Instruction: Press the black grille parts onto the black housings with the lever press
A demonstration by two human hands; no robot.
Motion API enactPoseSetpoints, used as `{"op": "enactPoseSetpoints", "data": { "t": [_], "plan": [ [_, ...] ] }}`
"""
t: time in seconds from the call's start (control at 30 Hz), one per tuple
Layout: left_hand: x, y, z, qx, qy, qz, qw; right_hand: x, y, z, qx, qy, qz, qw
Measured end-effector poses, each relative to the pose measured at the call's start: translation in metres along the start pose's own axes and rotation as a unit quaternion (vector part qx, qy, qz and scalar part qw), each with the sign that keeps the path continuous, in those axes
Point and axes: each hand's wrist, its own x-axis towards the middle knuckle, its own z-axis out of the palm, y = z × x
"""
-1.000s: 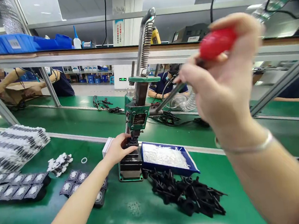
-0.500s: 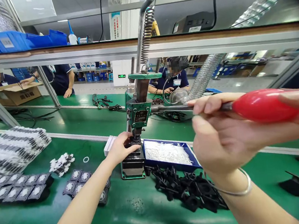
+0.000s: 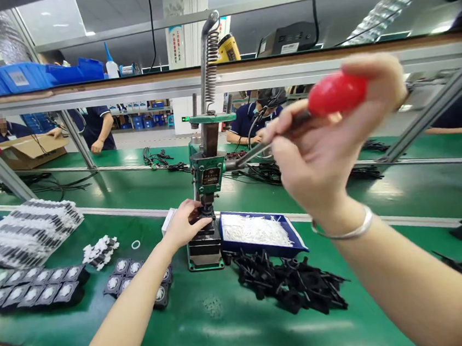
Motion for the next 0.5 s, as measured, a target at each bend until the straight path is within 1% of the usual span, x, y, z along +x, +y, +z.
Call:
{"op": "enactPoseSetpoints", "data": {
  "t": [0.07, 0.1, 0.13, 0.17, 0.2, 0.23, 0.27, 0.3, 0.33, 0.4, 0.47, 0.5],
  "plan": [
    [-0.006, 0.007, -0.001, 0.008, 0.007, 0.004, 1.0, 0.0, -0.001, -0.01, -0.003, -0.008, 0.005, 1.0],
    [-0.011, 0.011, 0.0, 0.016, 0.011, 0.006, 1.0, -0.007, 0.0, -0.013, -0.001, -0.018, 0.018, 1.0],
    [-0.018, 0.016, 0.001, 0.027, 0.017, 0.01, 0.999, -0.019, 0.001, -0.014, -0.003, -0.055, 0.046, 0.997],
    [-0.026, 0.02, 0.004, 0.041, 0.025, 0.016, 0.999, -0.036, 0.001, -0.013, -0.004, -0.103, 0.086, 0.991],
    [-0.034, 0.025, 0.007, 0.055, 0.033, 0.023, 0.998, -0.057, 0.002, -0.01, -0.005, -0.162, 0.13, 0.978],
    [-0.042, 0.029, 0.012, 0.071, 0.042, 0.033, 0.996, -0.08, 0.001, -0.005, -0.005, -0.218, 0.181, 0.959],
    [-0.05, 0.032, 0.019, 0.087, 0.052, 0.044, 0.994, -0.103, -0.001, 0.001, -0.007, -0.253, 0.221, 0.942],
    [-0.058, 0.036, 0.026, 0.105, 0.062, 0.058, 0.991, -0.125, -0.004, 0.007, -0.008, -0.271, 0.246, 0.931],
    [-0.064, 0.039, 0.034, 0.124, 0.074, 0.075, 0.987, -0.144, -0.009, 0.013, -0.011, -0.268, 0.263, 0.927],
    [-0.072, 0.045, 0.051, 0.167, 0.105, 0.12, 0.973, -0.171, -0.018, 0.023, -0.031, -0.224, 0.276, 0.934],
    [-0.076, 0.051, 0.068, 0.195, 0.132, 0.167, 0.957, -0.185, -0.022, 0.026, -0.066, -0.165, 0.274, 0.945],
    [-0.076, 0.052, 0.076, 0.2, 0.137, 0.185, 0.952, -0.189, -0.02, 0.024, -0.087, -0.139, 0.268, 0.949]
  ]
}}
